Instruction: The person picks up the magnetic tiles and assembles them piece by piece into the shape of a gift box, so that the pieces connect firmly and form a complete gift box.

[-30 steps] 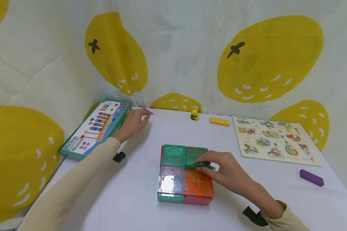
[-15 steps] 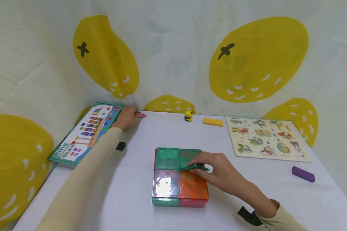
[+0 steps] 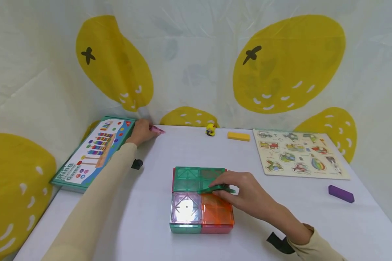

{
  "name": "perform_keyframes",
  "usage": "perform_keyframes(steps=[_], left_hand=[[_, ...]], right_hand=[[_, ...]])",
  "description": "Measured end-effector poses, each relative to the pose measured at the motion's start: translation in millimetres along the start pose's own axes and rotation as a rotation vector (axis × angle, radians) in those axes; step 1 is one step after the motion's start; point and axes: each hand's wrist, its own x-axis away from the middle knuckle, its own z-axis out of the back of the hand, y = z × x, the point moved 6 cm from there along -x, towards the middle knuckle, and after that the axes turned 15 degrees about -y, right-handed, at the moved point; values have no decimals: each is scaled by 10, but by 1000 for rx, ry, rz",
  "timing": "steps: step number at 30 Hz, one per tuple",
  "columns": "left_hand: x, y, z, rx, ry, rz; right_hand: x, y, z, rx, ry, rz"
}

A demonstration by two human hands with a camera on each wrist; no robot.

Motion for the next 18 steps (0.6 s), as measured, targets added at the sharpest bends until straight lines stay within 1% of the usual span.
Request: perform_keyframes(steps=[2, 4, 7, 9, 13, 15, 18], left_hand=[[11, 7, 1, 58, 6, -1], [36, 36, 12, 92, 23, -20], [83, 101, 33, 111, 53, -66], [101, 144, 40, 104, 62, -91], [129, 182, 30, 86, 52, -117], [137, 195, 26, 67, 32, -130], [140, 217, 9, 56, -1, -167]], right_hand=[[3, 1, -1, 2, 1, -6], [5, 0, -4, 3, -1, -10], [8, 0, -5, 3, -1, -18], [10, 1, -4, 3, -1, -19], [10, -3, -3, 4, 2, -14], [8, -8, -4, 6, 4, -9], [9, -20, 0, 11, 8, -4]])
